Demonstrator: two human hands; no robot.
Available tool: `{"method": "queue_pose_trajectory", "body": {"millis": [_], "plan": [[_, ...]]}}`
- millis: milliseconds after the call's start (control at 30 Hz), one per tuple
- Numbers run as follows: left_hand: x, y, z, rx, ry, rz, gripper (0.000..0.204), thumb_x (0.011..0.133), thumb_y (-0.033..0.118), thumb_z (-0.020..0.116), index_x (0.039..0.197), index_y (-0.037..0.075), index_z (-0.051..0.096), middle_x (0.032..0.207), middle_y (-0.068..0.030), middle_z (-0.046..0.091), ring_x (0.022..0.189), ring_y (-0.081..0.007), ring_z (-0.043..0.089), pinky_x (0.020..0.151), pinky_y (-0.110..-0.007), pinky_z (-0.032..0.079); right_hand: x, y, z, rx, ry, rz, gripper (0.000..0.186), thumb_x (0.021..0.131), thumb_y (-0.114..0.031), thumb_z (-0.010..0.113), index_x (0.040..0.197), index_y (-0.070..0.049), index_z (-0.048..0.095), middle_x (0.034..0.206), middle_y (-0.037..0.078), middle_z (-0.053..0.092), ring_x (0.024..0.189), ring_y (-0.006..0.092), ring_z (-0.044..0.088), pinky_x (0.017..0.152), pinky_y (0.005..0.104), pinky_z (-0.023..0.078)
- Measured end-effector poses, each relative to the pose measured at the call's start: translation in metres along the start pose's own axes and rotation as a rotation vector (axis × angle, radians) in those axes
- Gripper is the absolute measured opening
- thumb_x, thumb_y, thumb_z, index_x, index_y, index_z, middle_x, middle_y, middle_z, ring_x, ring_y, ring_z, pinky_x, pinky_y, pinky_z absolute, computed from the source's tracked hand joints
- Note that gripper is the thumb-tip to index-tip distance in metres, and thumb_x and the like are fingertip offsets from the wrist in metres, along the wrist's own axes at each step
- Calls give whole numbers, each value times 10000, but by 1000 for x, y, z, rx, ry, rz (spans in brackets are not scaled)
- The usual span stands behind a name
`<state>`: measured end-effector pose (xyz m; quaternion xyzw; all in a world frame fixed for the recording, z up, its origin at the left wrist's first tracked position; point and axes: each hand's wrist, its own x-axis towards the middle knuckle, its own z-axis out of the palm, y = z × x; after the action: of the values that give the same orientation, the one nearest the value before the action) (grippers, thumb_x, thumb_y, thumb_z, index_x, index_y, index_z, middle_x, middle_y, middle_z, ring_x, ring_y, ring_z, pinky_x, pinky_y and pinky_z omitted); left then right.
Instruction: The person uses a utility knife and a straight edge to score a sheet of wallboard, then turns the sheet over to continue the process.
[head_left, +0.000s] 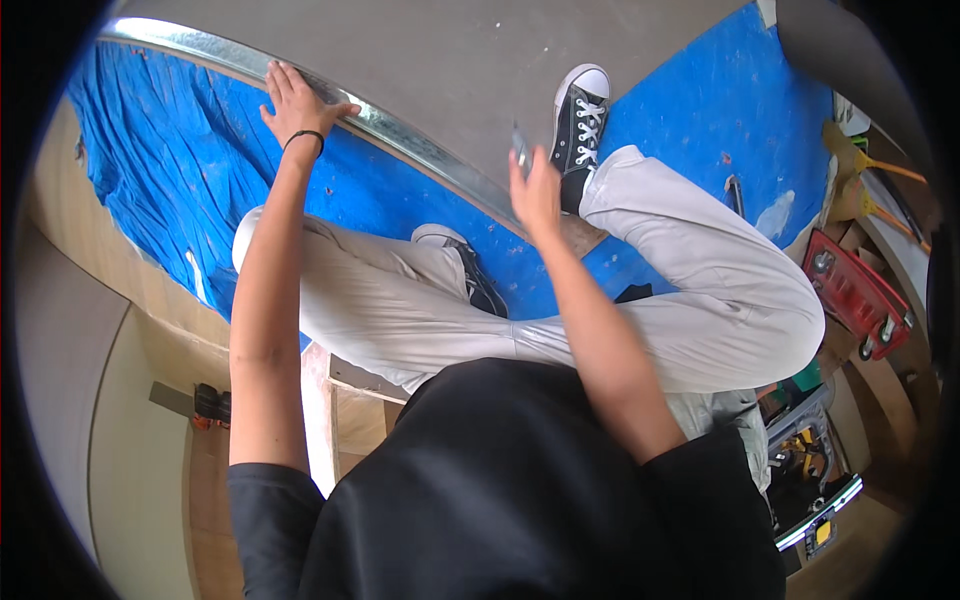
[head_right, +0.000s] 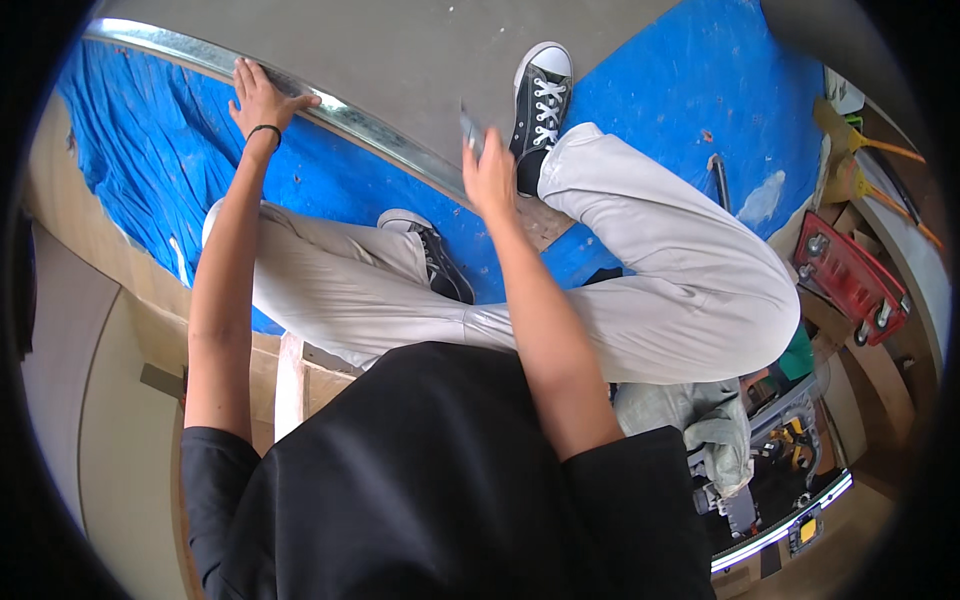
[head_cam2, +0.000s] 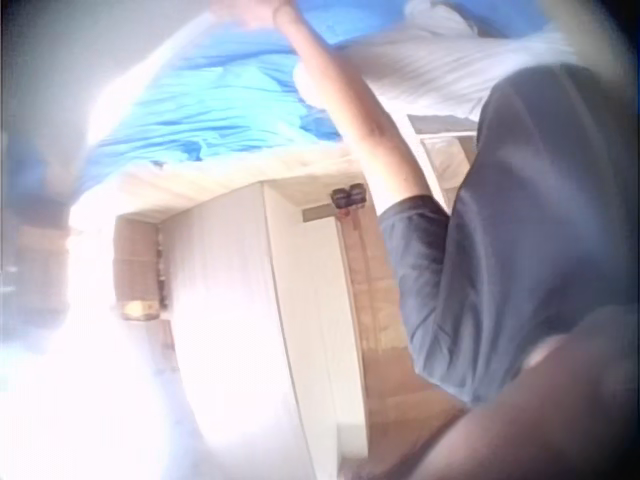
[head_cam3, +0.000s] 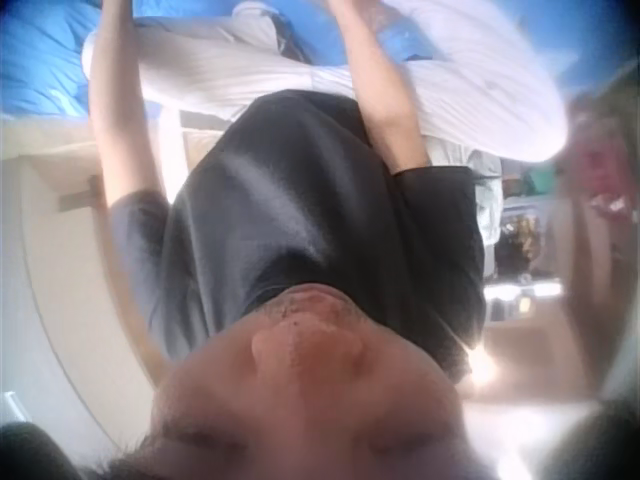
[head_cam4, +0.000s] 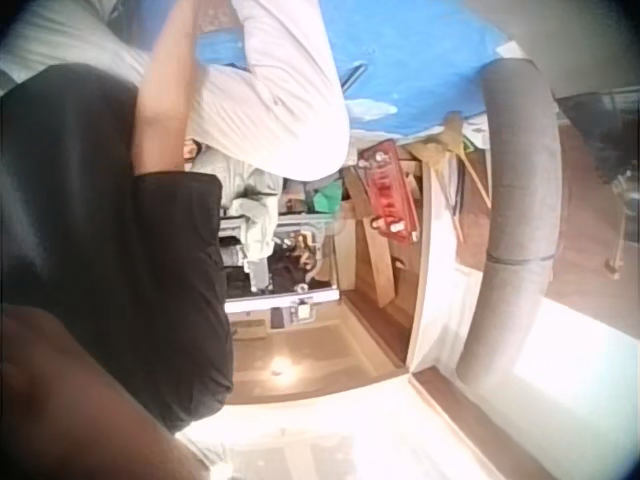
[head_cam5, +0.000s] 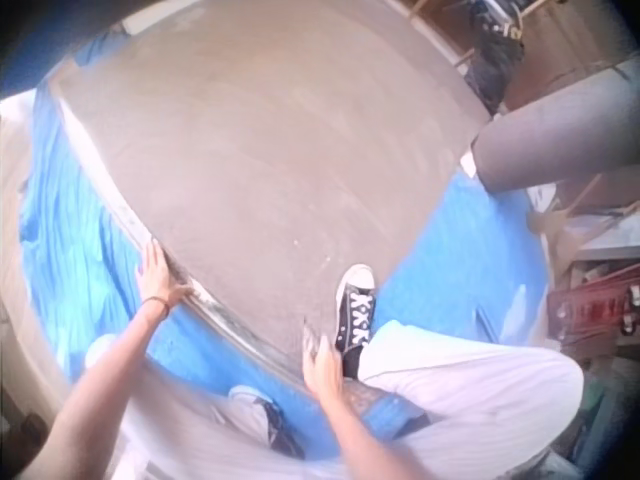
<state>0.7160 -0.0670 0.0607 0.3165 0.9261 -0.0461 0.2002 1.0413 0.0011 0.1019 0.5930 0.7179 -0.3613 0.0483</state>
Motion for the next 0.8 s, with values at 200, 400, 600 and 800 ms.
{"method": "queue_pose_trajectory", "body": {"millis": [200, 400, 600, 800], "plan": [[3, 2, 0, 32, -1, 16, 1364, 462, 558, 884, 1495, -8, 198, 1585, -134, 192, 1465, -247, 186, 1090, -573, 287, -63, 40, 24, -218, -170, -130, 530, 725, -229, 810, 1078, -1, 487, 1126, 160, 490, 1095, 341, 485, 942, 428, 407], [2, -2, 3, 20, 19, 37, 1384, 440, 578, 881, 1491, -16, 205, 1583, -141, 196, 1464, -253, 189, 1087, -577, 287, -64, 59, 32, -265, -63, -152, 548, 712, -167, 802, 1112, -10, 462, 1150, 164, 502, 1082, 358, 504, 913, 448, 408], [3, -4, 5, 22, 29, 46, 1387, 440, 591, 875, 1493, -12, 203, 1584, -143, 193, 1465, -252, 187, 1091, -576, 278, -67, 65, 39, -201, -48, -147, 498, 734, -132, 777, 1101, 1, 468, 1133, 171, 511, 1073, 363, 507, 923, 449, 413], [3, -6, 6, 24, 33, 48, 1396, 431, 597, 873, 1496, -7, 202, 1584, -142, 195, 1465, -251, 187, 1092, -573, 275, -66, 65, 38, -193, -53, -154, 480, 740, -118, 770, 1092, 10, 469, 1111, 179, 518, 1058, 370, 511, 922, 442, 419]]}}
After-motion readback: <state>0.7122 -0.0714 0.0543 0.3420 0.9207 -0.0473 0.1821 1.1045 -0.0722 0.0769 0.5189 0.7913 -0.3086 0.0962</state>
